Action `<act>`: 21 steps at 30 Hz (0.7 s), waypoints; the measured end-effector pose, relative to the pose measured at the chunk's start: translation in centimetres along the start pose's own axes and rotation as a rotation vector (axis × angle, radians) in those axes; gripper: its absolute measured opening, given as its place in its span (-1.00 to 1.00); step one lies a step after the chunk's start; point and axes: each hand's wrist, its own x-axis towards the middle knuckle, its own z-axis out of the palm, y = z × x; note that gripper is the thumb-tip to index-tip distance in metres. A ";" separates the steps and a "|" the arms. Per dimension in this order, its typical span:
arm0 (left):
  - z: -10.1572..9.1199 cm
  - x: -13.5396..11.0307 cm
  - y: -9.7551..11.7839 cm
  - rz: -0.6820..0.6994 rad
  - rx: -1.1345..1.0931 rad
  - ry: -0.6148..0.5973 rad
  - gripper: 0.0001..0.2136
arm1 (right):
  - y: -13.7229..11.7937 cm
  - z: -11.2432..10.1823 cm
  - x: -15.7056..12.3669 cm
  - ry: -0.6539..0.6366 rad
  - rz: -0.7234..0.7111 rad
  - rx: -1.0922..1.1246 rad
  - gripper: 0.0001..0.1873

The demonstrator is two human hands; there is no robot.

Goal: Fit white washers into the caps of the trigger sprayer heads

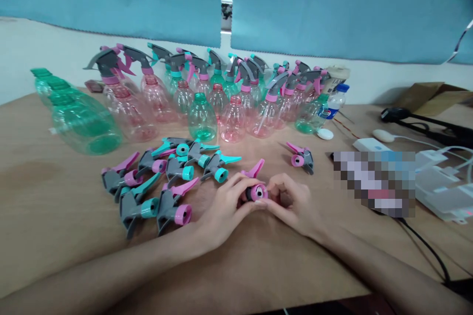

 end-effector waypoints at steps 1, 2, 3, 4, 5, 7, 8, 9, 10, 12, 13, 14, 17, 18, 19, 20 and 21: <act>0.0 0.0 0.0 -0.001 -0.003 0.000 -0.82 | 0.0 -0.1 0.0 0.010 -0.013 0.001 -0.80; 0.0 0.0 0.0 -0.003 -0.004 0.000 -0.80 | -0.1 -0.1 0.1 0.013 -0.023 0.002 -0.80; 0.0 0.0 0.0 -0.004 -0.005 0.001 -0.79 | -0.1 -0.1 0.1 0.013 -0.028 0.007 -0.80; 0.0 0.0 0.0 -0.004 -0.006 0.001 -0.78 | -0.1 -0.1 0.1 0.010 -0.029 0.012 -0.79; 0.0 0.0 0.0 -0.003 -0.006 -0.001 -0.78 | -0.1 -0.1 0.1 0.005 -0.028 0.020 -0.78; 0.0 0.0 0.0 -0.007 -0.006 -0.005 -0.80 | -0.2 -0.1 0.1 -0.006 -0.029 0.029 -0.78; 0.0 0.1 0.0 -0.012 -0.004 -0.008 -0.81 | -0.2 -0.1 0.1 -0.013 -0.035 0.028 -0.78; 0.0 0.1 0.0 -0.017 -0.002 -0.009 -0.81 | -0.3 -0.1 0.1 -0.019 -0.044 0.025 -0.78; 0.0 0.1 0.0 -0.021 0.001 -0.012 -0.81 | -0.3 -0.1 0.1 -0.023 -0.054 0.017 -0.78; 0.0 0.1 0.0 -0.024 0.006 -0.017 -0.79 | -0.4 -0.2 0.2 -0.027 -0.080 -0.003 -0.77; 0.0 0.1 0.0 -0.024 0.008 -0.019 -0.78 | -0.5 -0.2 0.2 -0.028 -0.094 -0.012 -0.77; 0.0 0.0 0.0 -0.023 0.011 -0.022 -0.78 | -0.5 -0.2 0.3 -0.028 -0.106 -0.020 -0.77; 0.0 0.0 -0.1 -0.017 0.018 -0.021 -0.78 | -0.5 -0.2 0.4 -0.030 -0.140 -0.051 -0.78; 0.0 0.0 -0.1 -0.014 0.021 -0.023 -0.78 | -0.4 -0.2 0.4 -0.032 -0.151 -0.066 -0.78; -0.1 0.0 -0.1 -0.012 0.024 -0.026 -0.78 | -0.4 -0.2 0.5 -0.035 -0.164 -0.085 -0.78; -0.1 0.0 -0.1 -0.011 0.027 -0.028 -0.79 | -0.3 -0.2 0.5 -0.039 -0.181 -0.106 -0.78; -0.1 0.1 -0.1 -0.012 0.031 -0.030 -0.79 | -0.2 -0.2 0.6 -0.045 -0.198 -0.129 -0.78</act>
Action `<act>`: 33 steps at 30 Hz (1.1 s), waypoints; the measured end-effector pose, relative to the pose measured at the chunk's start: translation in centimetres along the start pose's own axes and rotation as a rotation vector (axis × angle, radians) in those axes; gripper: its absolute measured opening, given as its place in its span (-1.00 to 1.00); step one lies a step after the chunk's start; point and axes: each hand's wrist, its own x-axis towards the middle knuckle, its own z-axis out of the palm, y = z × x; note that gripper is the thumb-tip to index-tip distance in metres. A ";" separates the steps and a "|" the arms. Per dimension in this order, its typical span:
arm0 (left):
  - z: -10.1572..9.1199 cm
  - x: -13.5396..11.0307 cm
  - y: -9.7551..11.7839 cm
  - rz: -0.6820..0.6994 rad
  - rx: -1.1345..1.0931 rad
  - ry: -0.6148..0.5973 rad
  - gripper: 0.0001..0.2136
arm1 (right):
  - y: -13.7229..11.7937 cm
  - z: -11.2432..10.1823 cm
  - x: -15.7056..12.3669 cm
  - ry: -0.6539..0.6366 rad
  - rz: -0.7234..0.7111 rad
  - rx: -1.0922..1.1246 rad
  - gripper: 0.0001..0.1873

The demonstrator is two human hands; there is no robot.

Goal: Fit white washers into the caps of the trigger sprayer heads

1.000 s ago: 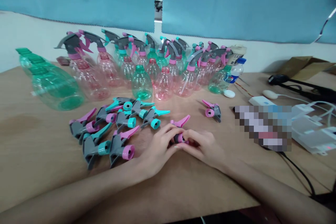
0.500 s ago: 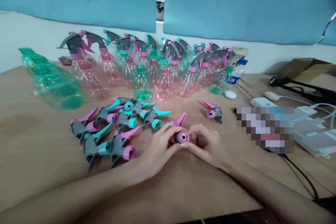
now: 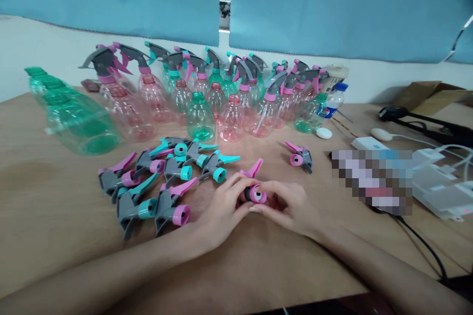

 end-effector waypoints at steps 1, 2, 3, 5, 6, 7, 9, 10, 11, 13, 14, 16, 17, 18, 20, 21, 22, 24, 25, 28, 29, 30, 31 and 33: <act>0.0 0.0 0.0 -0.001 0.003 -0.001 -0.80 | 0.1 0.0 0.0 -0.006 -0.019 -0.022 -0.78; 0.0 0.0 0.0 -0.001 0.005 0.002 -0.81 | 0.1 0.0 0.1 -0.011 -0.039 -0.042 -0.77; 0.0 0.0 0.0 0.000 0.005 0.006 -0.82 | 0.2 -0.1 0.1 -0.015 -0.057 -0.059 -0.76; 0.1 0.1 0.0 0.008 0.005 0.011 -0.84 | 0.2 -0.1 0.2 -0.023 -0.080 -0.085 -0.74; 0.1 0.0 0.0 0.013 0.005 0.010 -0.85 | 0.2 -0.1 0.3 -0.029 -0.085 -0.093 -0.73; 0.1 0.0 0.0 0.015 0.006 0.009 -0.85 | 0.2 -0.1 0.3 -0.036 -0.087 -0.098 -0.73; 0.2 0.0 0.0 0.013 0.010 0.004 -0.86 | 0.1 -0.1 0.4 -0.050 -0.081 -0.098 -0.73; 0.2 0.0 0.0 0.012 0.013 0.000 -0.85 | 0.1 -0.1 0.4 -0.054 -0.077 -0.092 -0.73; 0.2 0.0 0.0 0.012 0.015 -0.003 -0.85 | 0.0 -0.1 0.4 -0.057 -0.075 -0.083 -0.74; 0.2 -0.1 -0.1 0.011 0.020 -0.008 -0.84 | -0.1 -0.1 0.4 -0.063 -0.065 -0.064 -0.76; 0.2 -0.1 0.0 0.014 0.019 -0.012 -0.83 | -0.1 0.0 0.4 -0.066 -0.063 -0.055 -0.77; 0.2 0.0 0.0 0.019 0.010 -0.026 -0.82 | -0.2 0.0 0.4 -0.076 -0.069 -0.038 -0.79; 0.2 0.0 0.0 0.021 0.001 -0.034 -0.81 | -0.2 0.1 0.4 -0.081 -0.079 -0.033 -0.80; 0.1 0.0 0.1 0.024 -0.010 -0.039 -0.80 | -0.2 0.1 0.4 -0.088 -0.092 -0.032 -0.80; 0.1 0.0 0.1 0.021 -0.027 -0.034 -0.79 | -0.1 0.1 0.3 -0.101 -0.111 -0.038 -0.79; 0.1 0.0 0.1 0.018 -0.029 -0.028 -0.78 | -0.1 0.1 0.3 -0.102 -0.114 -0.044 -0.78; 0.1 0.0 0.1 0.015 -0.027 -0.021 -0.78 | -0.1 0.1 0.3 -0.100 -0.111 -0.049 -0.76; 0.1 0.0 0.1 0.003 -0.014 -0.006 -0.79 | 0.0 0.0 0.3 -0.088 -0.098 -0.055 -0.74; 0.1 0.1 0.1 -0.006 -0.009 0.001 -0.80 | 0.0 0.0 0.4 -0.079 -0.090 -0.056 -0.74; 0.2 0.1 0.0 -0.029 -0.003 0.015 -0.84 | 0.1 0.0 0.5 -0.062 -0.074 -0.051 -0.72; 0.2 0.2 0.0 -0.032 -0.001 0.014 -0.84 | 0.1 0.0 0.5 -0.059 -0.067 -0.050 -0.72; 0.2 0.2 -0.1 -0.034 0.000 0.011 -0.83 | 0.1 0.0 0.5 -0.061 -0.060 -0.049 -0.73; 0.2 0.2 -0.1 -0.036 0.002 0.009 -0.82 | 0.2 0.0 0.5 -0.061 -0.050 -0.046 -0.74; 0.2 0.2 -0.1 -0.039 0.003 0.007 -0.81 | 0.2 0.0 0.4 -0.061 -0.030 -0.034 -0.77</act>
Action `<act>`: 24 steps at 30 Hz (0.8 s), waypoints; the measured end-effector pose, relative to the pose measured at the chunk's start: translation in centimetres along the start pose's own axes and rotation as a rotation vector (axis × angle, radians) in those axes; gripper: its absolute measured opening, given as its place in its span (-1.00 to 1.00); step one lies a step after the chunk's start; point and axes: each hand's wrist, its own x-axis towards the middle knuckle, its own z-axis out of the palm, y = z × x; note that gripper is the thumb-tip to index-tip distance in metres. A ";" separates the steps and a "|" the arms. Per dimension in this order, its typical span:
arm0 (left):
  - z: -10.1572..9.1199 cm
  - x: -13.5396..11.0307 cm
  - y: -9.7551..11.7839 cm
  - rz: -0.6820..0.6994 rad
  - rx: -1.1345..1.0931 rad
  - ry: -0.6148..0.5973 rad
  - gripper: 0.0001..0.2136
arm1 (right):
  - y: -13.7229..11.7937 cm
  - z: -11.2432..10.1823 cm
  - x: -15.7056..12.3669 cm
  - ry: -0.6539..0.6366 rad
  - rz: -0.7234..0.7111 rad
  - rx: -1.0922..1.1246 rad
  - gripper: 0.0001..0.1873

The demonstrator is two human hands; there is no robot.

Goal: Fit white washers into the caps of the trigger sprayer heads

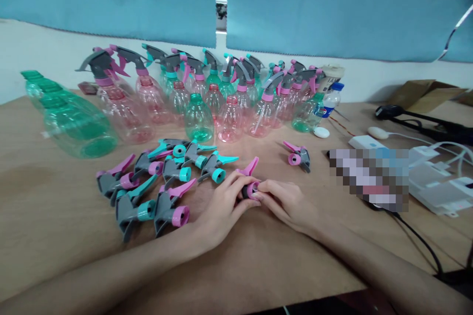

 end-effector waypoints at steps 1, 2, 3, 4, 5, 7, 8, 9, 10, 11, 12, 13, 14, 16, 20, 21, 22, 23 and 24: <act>0.0 0.0 0.0 0.001 -0.001 0.000 -0.80 | 0.0 0.0 0.0 0.000 0.011 0.010 -0.80; 0.0 0.0 0.0 0.004 -0.003 0.000 -0.79 | 0.0 -0.1 -0.1 0.000 0.023 0.019 -0.82; 0.0 0.0 0.0 0.007 -0.007 0.003 -0.78 | 0.0 -0.1 -0.2 -0.002 0.037 0.029 -0.84; 0.0 0.0 0.0 0.011 -0.013 0.006 -0.78 | 0.0 -0.2 -0.2 -0.004 0.053 0.041 -0.87; 0.0 0.0 0.0 0.013 -0.020 0.008 -0.78 | -0.1 -0.2 -0.3 -0.010 0.069 0.055 -0.90; 0.0 0.0 0.0 0.011 -0.032 0.012 -0.78 | -0.1 -0.4 -0.4 -0.014 0.096 0.091 -0.95; 0.0 0.1 0.0 0.009 -0.037 0.013 -0.78 | -0.2 -0.4 -0.4 -0.015 0.107 0.111 -0.95; 0.0 0.1 0.1 0.008 -0.042 0.014 -0.78 | -0.2 -0.4 -0.4 -0.014 0.118 0.129 -0.94; 0.0 0.1 0.1 0.008 -0.046 0.015 -0.78 | -0.1 -0.4 -0.4 -0.010 0.130 0.141 -0.94; -0.1 0.1 0.1 0.006 -0.049 0.018 -0.78 | -0.1 -0.4 -0.3 -0.005 0.143 0.150 -0.94; -0.1 0.1 0.2 0.004 -0.049 0.022 -0.79 | -0.1 -0.3 -0.3 0.001 0.153 0.155 -0.94; -0.1 0.1 0.2 0.000 -0.048 0.025 -0.79 | 0.0 -0.3 -0.3 0.007 0.160 0.157 -0.95; -0.1 0.1 0.2 -0.004 -0.045 0.028 -0.79 | 0.0 -0.2 -0.2 0.013 0.164 0.155 -0.95; -0.1 0.1 0.1 -0.009 -0.039 0.031 -0.78 | 0.1 -0.2 -0.2 0.041 0.175 0.149 -0.94; 0.0 0.1 0.0 -0.009 -0.032 0.048 -0.76 | 0.2 -0.2 -0.2 0.121 0.200 0.099 -0.86; 0.0 0.1 0.0 -0.012 -0.032 0.052 -0.76 | 0.1 -0.2 -0.2 0.131 0.192 0.082 -0.87; 0.0 0.1 0.0 -0.016 -0.034 0.054 -0.77 | 0.1 -0.2 -0.2 0.130 0.174 0.068 -0.91; 0.0 0.1 0.0 -0.021 -0.037 0.055 -0.78 | 0.0 -0.3 -0.2 0.128 0.155 0.060 -0.95; 0.0 0.1 0.0 -0.026 -0.040 0.054 -0.79 | -0.1 -0.3 -0.2 0.128 0.137 0.056 -0.98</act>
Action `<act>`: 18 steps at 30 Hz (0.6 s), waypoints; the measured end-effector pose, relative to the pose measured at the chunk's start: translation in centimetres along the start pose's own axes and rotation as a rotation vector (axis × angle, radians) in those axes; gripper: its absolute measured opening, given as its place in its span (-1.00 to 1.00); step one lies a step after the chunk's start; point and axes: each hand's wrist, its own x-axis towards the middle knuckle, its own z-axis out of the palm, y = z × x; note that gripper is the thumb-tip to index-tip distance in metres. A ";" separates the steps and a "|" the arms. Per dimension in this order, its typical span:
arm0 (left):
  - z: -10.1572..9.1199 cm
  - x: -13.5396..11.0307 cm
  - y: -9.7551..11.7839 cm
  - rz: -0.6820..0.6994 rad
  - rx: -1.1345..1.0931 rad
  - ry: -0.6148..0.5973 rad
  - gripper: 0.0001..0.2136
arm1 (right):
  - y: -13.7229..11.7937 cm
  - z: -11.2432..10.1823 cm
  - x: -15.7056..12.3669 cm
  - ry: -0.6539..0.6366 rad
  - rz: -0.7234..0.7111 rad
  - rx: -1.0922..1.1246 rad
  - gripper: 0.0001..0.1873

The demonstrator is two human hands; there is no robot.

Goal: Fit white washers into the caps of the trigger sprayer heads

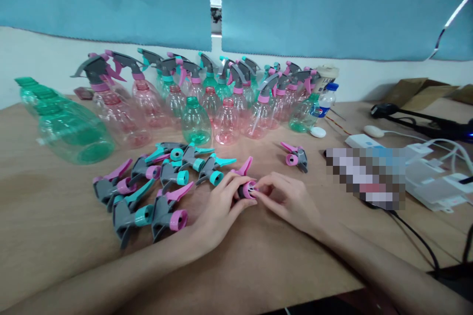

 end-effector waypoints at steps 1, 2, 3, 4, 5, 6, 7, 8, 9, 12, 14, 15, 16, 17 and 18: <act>0.0 0.0 0.0 -0.006 -0.003 -0.001 -0.80 | -0.1 0.0 0.0 0.001 -0.014 0.000 -0.96; 0.0 0.1 0.0 -0.013 -0.006 -0.001 -0.80 | -0.1 0.0 -0.1 0.006 -0.024 0.000 -0.95; 0.0 0.1 0.1 -0.018 -0.008 -0.001 -0.80 | -0.2 0.0 -0.1 0.011 -0.030 -0.001 -0.94; 0.0 0.1 0.1 -0.024 -0.012 -0.001 -0.80 | -0.3 0.0 -0.1 0.014 -0.028 -0.001 -0.93; 0.0 0.1 0.2 -0.033 -0.016 0.001 -0.80 | -0.3 0.0 -0.1 0.013 -0.026 0.001 -0.93; 0.0 0.1 0.2 -0.042 -0.019 0.006 -0.80 | -0.3 0.0 0.0 0.004 -0.028 0.004 -0.93; 0.0 0.1 0.3 -0.051 -0.019 0.010 -0.80 | -0.2 -0.1 0.0 -0.005 -0.027 0.005 -0.92; -0.1 0.1 0.4 -0.056 -0.016 0.012 -0.80 | -0.1 -0.2 0.2 -0.003 -0.020 0.003 -0.91; -0.1 0.1 0.5 -0.060 -0.011 0.010 -0.81 | 0.1 -0.3 0.3 0.018 0.003 0.000 -0.89; -0.2 0.0 0.7 -0.060 -0.001 -0.004 -0.81 | 0.9 -0.9 0.8 0.164 0.180 0.057 -0.86; -0.3 -0.1 0.8 -0.066 -0.002 -0.001 -0.83 | 1.5 -1.4 1.1 0.238 0.322 0.220 -0.84; -0.3 -0.1 0.8 -0.068 0.001 0.002 -0.84 | 1.8 -1.5 1.2 0.253 0.370 0.319 -0.83; -0.3 -0.1 0.8 -0.067 0.005 0.005 -0.84 | 1.9 -1.7 1.3 0.257 0.401 0.414 -0.83; -0.3 -0.1 0.8 -0.066 0.009 0.005 -0.84 | 2.0 -1.7 1.4 0.250 0.418 0.494 -0.83; -0.3 -0.1 0.7 -0.064 0.011 0.003 -0.84 | 1.9 -1.7 1.4 0.231 0.424 0.554 -0.83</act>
